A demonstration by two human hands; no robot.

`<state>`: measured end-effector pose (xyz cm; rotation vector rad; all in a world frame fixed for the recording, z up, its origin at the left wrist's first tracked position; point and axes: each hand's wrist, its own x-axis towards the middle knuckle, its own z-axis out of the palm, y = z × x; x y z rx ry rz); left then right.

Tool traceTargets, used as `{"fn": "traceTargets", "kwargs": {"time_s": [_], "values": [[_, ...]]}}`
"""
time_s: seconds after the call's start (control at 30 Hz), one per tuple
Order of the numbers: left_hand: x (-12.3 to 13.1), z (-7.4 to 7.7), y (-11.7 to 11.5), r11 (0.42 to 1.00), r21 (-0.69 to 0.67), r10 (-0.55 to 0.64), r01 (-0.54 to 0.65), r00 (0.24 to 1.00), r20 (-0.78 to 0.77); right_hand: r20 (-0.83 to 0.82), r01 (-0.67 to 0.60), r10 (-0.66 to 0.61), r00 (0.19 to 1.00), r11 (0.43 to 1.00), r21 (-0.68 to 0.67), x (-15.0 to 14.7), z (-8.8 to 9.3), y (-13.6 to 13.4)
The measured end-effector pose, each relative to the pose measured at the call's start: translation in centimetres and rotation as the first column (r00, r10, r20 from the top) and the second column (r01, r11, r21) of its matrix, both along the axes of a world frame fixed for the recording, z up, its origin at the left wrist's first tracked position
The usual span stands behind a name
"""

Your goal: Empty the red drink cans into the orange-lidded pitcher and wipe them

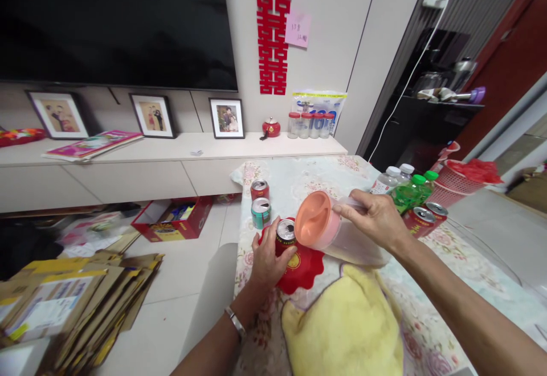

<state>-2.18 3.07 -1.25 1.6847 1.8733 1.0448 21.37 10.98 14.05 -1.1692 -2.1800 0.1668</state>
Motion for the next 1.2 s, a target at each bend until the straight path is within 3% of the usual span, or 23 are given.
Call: {"fn": "traceTargets", "kwargs": {"time_s": [0.53,1.2], "values": [[0.1,-0.3,-0.1,0.999,0.043,0.001,-0.001,1.0,-0.004,0.135,-0.074,0.057,0.989,0.99,0.124,-1.0,0.9,0.5],[0.1,-0.4,-0.2,0.999,0.034,-0.003,0.004,1.0,-0.014,0.221,-0.134,0.098,0.97,0.979,0.154,-1.3,1.5,1.1]]}}
